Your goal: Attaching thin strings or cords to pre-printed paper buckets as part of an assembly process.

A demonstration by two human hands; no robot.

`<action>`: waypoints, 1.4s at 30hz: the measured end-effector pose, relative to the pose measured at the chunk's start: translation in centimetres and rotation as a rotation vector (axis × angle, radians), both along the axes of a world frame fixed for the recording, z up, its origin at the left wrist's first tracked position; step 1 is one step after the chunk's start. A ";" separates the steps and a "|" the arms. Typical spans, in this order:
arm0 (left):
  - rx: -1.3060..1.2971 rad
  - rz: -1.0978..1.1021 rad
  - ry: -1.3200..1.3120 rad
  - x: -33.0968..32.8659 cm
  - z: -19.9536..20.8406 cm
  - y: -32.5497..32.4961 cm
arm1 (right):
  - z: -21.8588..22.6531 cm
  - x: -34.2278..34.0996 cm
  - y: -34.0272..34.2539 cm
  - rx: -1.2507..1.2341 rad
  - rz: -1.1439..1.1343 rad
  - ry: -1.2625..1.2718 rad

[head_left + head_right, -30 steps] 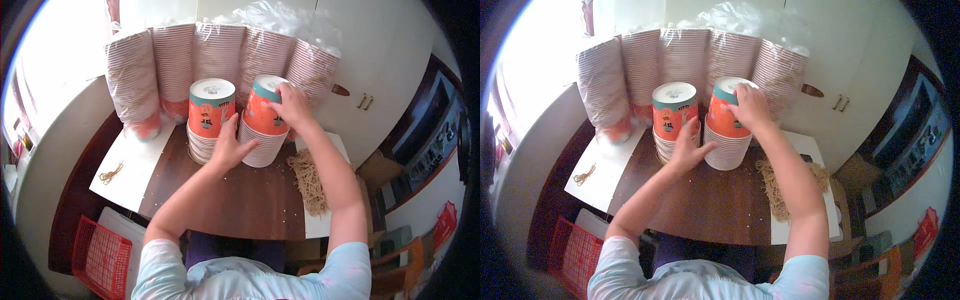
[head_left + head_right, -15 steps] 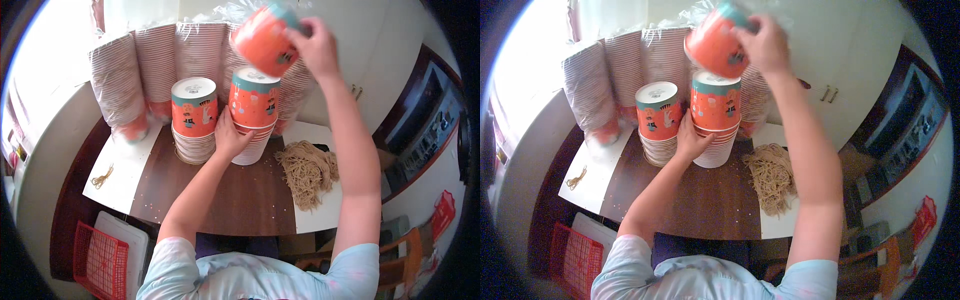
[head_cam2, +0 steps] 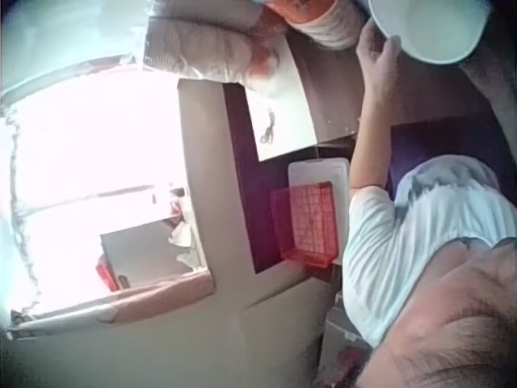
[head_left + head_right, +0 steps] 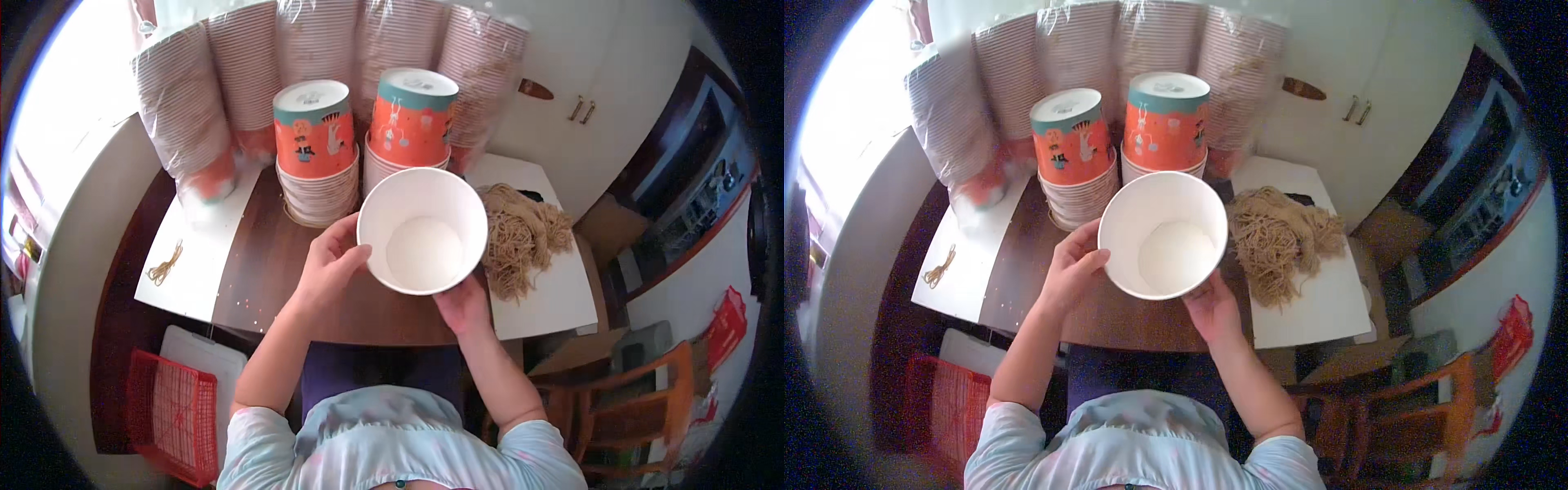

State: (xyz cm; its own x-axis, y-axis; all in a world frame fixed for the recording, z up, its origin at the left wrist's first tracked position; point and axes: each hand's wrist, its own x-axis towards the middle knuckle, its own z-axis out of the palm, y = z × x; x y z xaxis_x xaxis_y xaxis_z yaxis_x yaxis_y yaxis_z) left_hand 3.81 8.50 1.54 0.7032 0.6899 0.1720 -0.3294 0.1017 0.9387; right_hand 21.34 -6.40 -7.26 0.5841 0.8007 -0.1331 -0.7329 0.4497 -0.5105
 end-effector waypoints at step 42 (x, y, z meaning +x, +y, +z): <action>0.310 0.270 0.332 -3.4 -2.3 1.0 | 7.3 11.3 -6.4 -1.084 0.070 -2.128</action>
